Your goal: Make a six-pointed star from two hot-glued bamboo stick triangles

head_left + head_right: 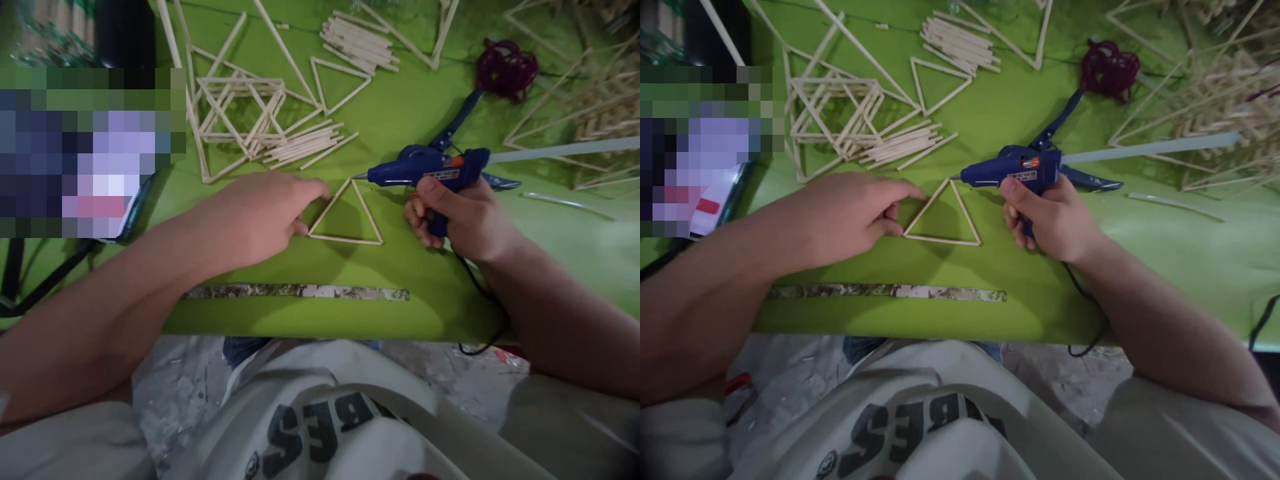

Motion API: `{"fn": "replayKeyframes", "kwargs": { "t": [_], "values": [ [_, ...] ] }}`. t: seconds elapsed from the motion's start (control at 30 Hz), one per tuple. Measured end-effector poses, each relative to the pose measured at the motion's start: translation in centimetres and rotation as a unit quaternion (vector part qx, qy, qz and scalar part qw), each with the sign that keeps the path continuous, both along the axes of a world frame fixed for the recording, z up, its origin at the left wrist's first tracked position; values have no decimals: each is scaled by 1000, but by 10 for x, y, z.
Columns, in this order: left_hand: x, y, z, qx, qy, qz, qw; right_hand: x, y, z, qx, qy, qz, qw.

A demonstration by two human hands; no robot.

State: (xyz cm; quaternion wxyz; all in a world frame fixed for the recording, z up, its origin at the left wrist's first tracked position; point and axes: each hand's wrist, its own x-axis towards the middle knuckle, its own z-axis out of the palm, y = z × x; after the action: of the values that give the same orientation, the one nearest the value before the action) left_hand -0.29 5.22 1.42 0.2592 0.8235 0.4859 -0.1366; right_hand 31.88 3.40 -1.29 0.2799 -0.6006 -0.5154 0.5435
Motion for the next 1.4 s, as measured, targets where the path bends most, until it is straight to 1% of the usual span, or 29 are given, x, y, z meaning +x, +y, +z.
{"fn": "replayKeyframes", "kwargs": {
  "t": [0.27,0.6,0.83,1.03,1.27,1.4],
  "values": [
    [2,0,2,7,1,1,1000,1,0,-2,-2,2,-4,1000],
    [4,-1,5,2,6,4,1000,-4,0,-3,-5,6,-13,1000],
    [3,-1,3,15,1,-2,1000,-1,-1,-4,3,8,4,1000],
    [3,-2,3,5,1,5,1000,0,-2,-1,-5,9,-9,1000],
    [3,0,3,1,1,7,1000,2,-3,-2,-6,4,-9,1000],
    [2,-1,2,3,-5,3,1000,4,-2,-3,10,16,2,1000]
  ]
}}
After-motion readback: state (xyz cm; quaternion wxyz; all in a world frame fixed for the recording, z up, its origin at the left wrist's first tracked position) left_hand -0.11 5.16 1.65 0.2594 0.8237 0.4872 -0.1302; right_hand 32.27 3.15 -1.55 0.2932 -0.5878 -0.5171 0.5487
